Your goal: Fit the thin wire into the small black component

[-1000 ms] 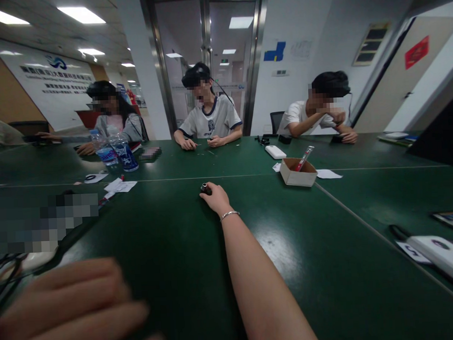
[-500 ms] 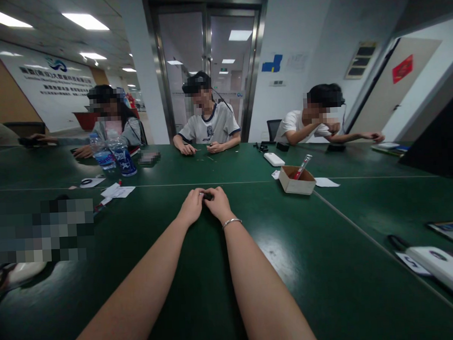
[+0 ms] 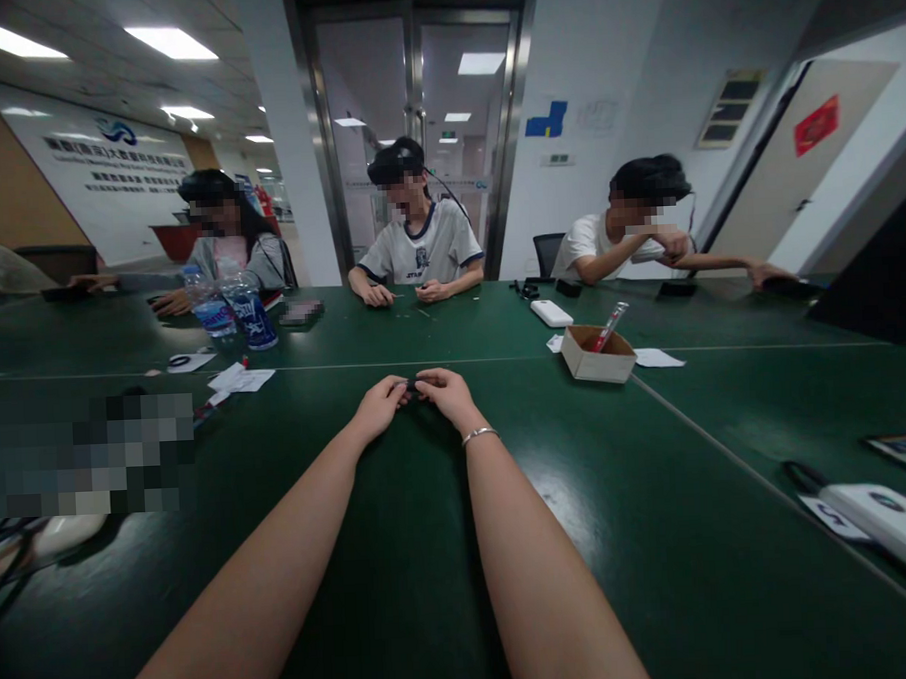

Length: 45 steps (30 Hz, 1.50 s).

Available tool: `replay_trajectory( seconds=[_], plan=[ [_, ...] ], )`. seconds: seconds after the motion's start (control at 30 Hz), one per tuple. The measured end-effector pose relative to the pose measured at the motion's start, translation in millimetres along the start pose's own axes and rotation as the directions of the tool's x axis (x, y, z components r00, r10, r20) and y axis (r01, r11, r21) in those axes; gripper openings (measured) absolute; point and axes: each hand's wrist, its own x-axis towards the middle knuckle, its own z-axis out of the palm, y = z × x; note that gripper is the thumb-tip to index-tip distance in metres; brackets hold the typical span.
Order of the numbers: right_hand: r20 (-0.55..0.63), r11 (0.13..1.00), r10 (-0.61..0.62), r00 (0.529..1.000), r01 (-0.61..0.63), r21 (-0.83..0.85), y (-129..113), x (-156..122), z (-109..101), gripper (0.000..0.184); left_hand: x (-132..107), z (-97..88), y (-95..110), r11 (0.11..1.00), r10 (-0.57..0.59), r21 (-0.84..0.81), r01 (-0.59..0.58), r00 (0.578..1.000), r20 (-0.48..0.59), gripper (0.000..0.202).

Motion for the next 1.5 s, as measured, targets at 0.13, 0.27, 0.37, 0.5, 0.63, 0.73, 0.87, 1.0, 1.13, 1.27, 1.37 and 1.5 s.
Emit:
replay_trajectory(
  seconds=[0.13, 0.27, 0.37, 0.5, 0.63, 0.73, 0.87, 1.0, 1.13, 1.27, 1.37, 1.5],
  plan=[
    [0.029, 0.997, 0.001, 1.0, -0.004, 0.082, -0.6, -1.6, -4.3, 0.034, -1.4, 0.2, 2.9, 0.996, 0.016, 0.091, -0.015, 1.0, -0.008, 0.026],
    [0.105, 0.985, 0.022, 0.994, -0.039, 0.166, -1.7, -3.4, -7.7, 0.038, -6.9, -2.5, 11.4, 0.985, 0.015, 0.169, -0.012, 1.0, -0.016, 0.041],
    [0.162, 0.979, 0.021, 0.987, -0.053, 0.199, -3.5, -4.7, -7.9, 0.039, -11.7, -6.9, 17.9, 0.977, 0.001, 0.213, 0.01, 0.999, -0.049, 0.047],
    [0.197, 0.971, 0.053, 0.979, -0.096, 0.218, -5.9, -6.2, -5.4, 0.041, -15.0, -11.5, 23.4, 0.956, -0.024, 0.288, 0.055, 0.994, -0.111, 0.055],
    [0.168, 0.982, 0.073, 0.983, -0.1, 0.162, -5.9, -7.0, -4.3, 0.04, -14.8, -10.7, 26.3, 0.941, -0.04, 0.326, 0.089, 0.987, -0.157, 0.055],
    [0.124, 0.996, 0.048, 0.991, -0.057, 0.073, -4.5, -6.7, -5.1, 0.04, -14.8, -9.2, 28.7, 0.932, -0.083, 0.337, 0.13, 0.985, -0.151, 0.057],
    [0.115, 0.998, 0.029, 0.993, -0.035, 0.047, -2.7, -5.9, -5.9, 0.038, -15.1, -7.9, 30.7, 0.918, -0.111, 0.364, 0.158, 0.983, -0.148, 0.062],
    [0.091, 0.997, 0.0, 0.996, -0.007, 0.077, -2.1, -5.6, -4.8, 0.037, -14.8, -4.6, 32.8, 0.888, -0.158, 0.401, 0.224, 0.969, -0.19, 0.067],
    [0.088, 0.996, 0.001, 0.996, -0.008, 0.089, -2.3, -5.6, -3.4, 0.038, -16.5, -0.5, 37.9, 0.877, -0.18, 0.408, 0.255, 0.96, -0.213, 0.067],
    [0.073, 0.995, 0.032, 0.997, -0.039, 0.088, -3.2, -5.8, -2.9, 0.039, -18.7, 0.6, 41.8, 0.879, -0.194, 0.394, 0.268, 0.956, -0.219, 0.068],
    [0.091, 0.991, 0.065, 0.994, -0.075, 0.11, -3.7, -5.9, -3.4, 0.04, -18.8, -1.4, 41.1, 0.886, -0.191, 0.387, 0.255, 0.962, -0.197, 0.067],
    [0.128, 0.969, 0.107, 0.986, -0.132, 0.209, -4.2, -5.7, -3.8, 0.041, -17.6, -4.2, 37.7, 0.886, -0.183, 0.4, 0.233, 0.97, -0.158, 0.066]
  ],
)
